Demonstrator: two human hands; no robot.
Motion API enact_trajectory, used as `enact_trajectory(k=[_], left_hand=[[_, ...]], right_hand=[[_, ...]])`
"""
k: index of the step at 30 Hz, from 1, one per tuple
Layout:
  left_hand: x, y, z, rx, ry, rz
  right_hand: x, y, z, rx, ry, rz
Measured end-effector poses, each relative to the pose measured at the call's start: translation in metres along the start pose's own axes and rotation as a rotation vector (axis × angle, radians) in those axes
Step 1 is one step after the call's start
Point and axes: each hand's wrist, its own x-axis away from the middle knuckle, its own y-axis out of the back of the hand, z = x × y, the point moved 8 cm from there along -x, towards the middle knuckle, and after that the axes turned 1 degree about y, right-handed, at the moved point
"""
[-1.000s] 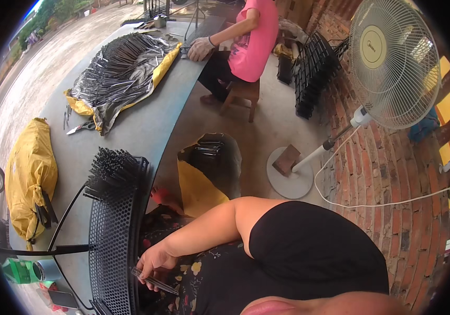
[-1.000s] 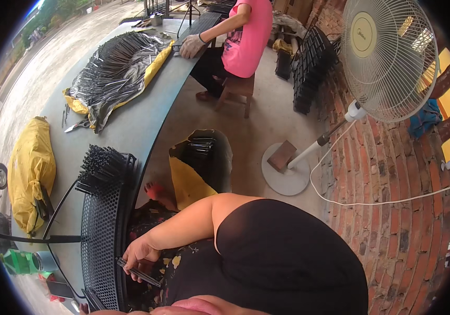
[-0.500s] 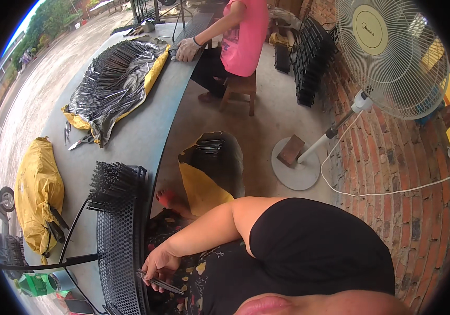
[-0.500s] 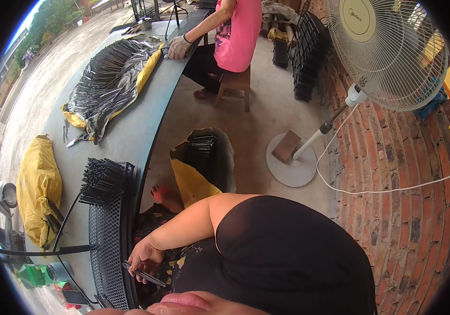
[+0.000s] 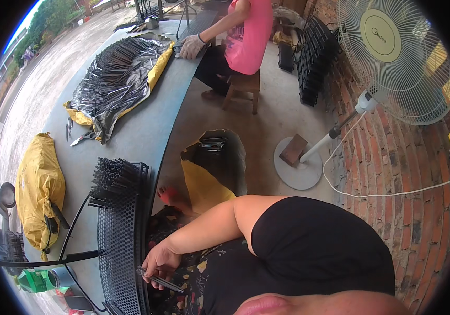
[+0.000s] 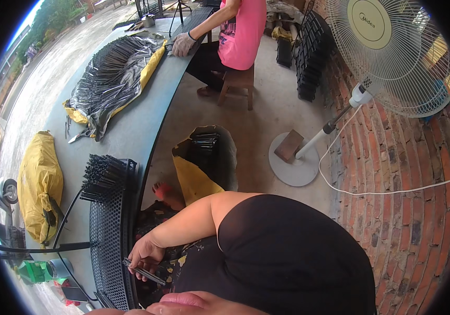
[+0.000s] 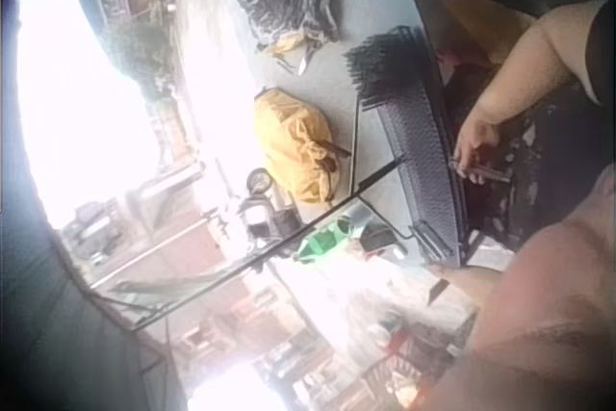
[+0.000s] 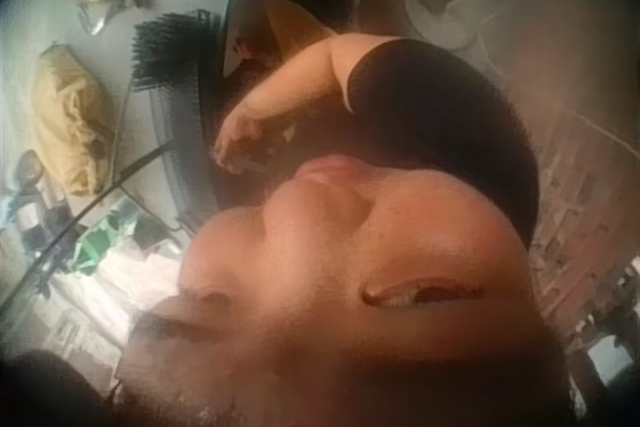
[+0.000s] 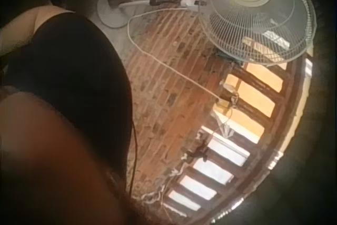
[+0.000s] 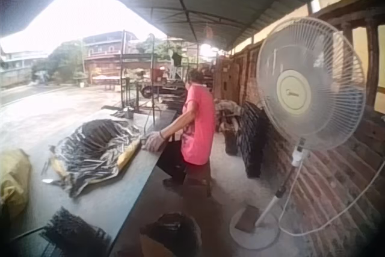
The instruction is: The person inserts small metal pins by hand into a perforated metal rack on a workbench.
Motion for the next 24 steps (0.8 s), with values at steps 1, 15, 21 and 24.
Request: enact_trajectory(k=[1, 15, 21, 24], left_hand=[[0.002, 0.001, -0.002, -0.023, -0.013, 0.003], [0.021, -0.002, -0.034, -0.326, -0.219, 0.078], [0.026, -0.004, -0.045, -0.456, -0.309, 0.106], [0.029, -0.005, -0.048, -0.522, -0.352, 0.123]], right_hand=[[0.0, 0.0, 0.0, 0.0, -0.003, 0.002], [0.004, -0.003, 0.002, 0.0, -0.005, -0.001], [0.003, -0.002, 0.002, 0.013, -0.015, -0.009], [0.004, -0.004, 0.002, 0.007, -0.005, -0.008]])
